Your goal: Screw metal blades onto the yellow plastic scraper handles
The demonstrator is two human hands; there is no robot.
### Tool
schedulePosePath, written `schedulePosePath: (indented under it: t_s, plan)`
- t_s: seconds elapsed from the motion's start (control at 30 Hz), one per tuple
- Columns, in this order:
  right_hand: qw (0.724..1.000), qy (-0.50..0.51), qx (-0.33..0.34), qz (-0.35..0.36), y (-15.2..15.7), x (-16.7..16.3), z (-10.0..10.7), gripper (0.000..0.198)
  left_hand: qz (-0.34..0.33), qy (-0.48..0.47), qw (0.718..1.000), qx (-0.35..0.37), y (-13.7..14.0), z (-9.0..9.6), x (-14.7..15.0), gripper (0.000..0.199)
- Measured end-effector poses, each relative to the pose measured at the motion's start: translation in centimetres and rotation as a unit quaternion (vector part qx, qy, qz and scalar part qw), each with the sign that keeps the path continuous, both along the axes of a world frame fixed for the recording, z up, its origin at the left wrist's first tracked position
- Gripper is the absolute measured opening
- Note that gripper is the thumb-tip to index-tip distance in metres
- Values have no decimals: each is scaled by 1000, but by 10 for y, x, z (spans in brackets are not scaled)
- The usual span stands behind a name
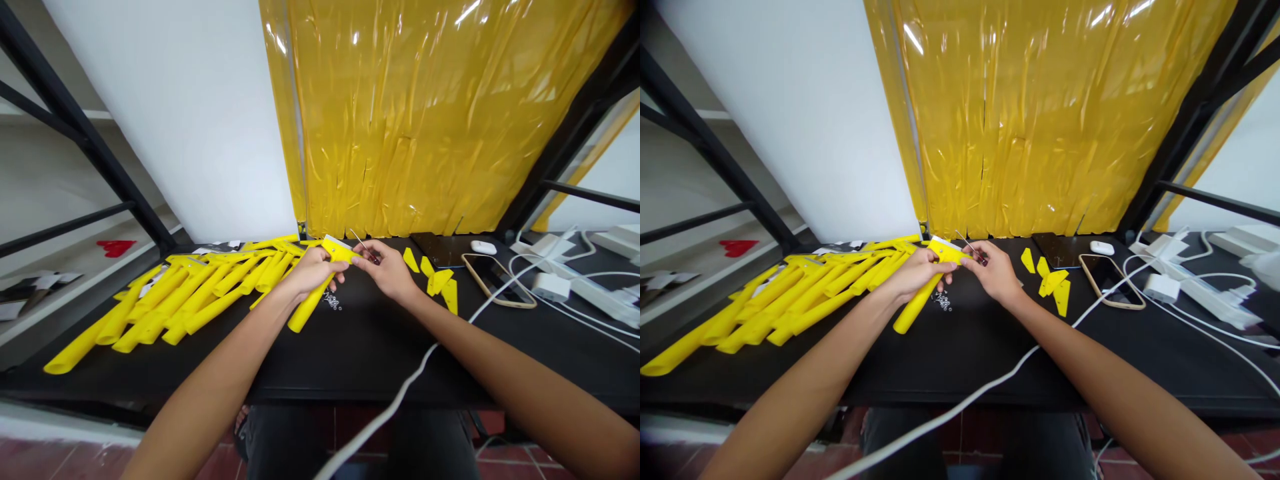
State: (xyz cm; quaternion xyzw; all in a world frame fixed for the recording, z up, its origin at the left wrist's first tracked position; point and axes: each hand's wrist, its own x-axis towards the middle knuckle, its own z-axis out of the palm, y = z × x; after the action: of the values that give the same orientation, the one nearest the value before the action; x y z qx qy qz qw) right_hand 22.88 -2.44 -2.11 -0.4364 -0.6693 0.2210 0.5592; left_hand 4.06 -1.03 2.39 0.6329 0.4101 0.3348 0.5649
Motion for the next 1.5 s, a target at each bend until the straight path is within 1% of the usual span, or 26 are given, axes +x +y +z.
schedulePosePath:
  t_s: [0.07,0.13,0.2,0.27,0.33,0.43,0.53,0.77,0.9,0.97,1.03,1.1,1.17,1.2,1.23,1.33,1.4,1.5]
  plan:
    - [1000,-6,-23,1,2,0,-2,21,0,2,1000,-14,0,-1,1,8]
    - [1000,-14,-27,-5,4,1,-4,25,0,-5,999,-33,1,-2,1,9]
    - [1000,-14,-4,-18,5,2,-4,28,12,-18,999,-43,4,-3,0,10]
    - [998,-38,40,-38,4,5,-1,30,41,-32,998,-35,9,-5,-3,11]
    - [990,-105,79,-43,1,9,4,31,78,-46,996,-16,15,-6,-7,13]
    - [972,-205,109,-27,-4,13,8,32,120,-54,991,8,23,-5,-12,16]
    - [963,-239,122,-22,-6,12,8,33,146,-51,988,22,27,-5,-16,17]
    - [957,-254,137,-8,-3,11,1,35,153,-40,987,33,24,-4,-14,18]
    - [958,-258,126,-10,-4,11,2,35,163,-34,985,34,24,-3,-13,15]
    - [961,-253,111,-6,-5,10,4,33,169,-22,984,46,24,-3,-13,14]
    - [965,-246,87,0,-6,10,6,31,173,27,982,74,23,-5,-13,13]
    - [970,-233,67,-5,-6,9,8,28,184,94,970,125,23,-6,-14,10]
    - [974,-214,71,-25,-7,9,9,24,195,140,955,171,22,-8,-14,9]
    - [974,-205,84,-38,-7,9,9,23,197,147,952,181,21,-8,-14,9]
    - [973,-199,102,-52,-8,9,9,23,194,147,953,179,21,-8,-14,10]
    - [963,-209,146,-81,-10,9,8,19,177,126,967,132,20,-7,-12,14]
    - [959,-224,151,-91,-12,8,8,17,173,110,972,112,19,-5,-11,15]
    - [962,-215,143,-91,-13,7,10,14,180,125,968,125,17,-5,-9,13]
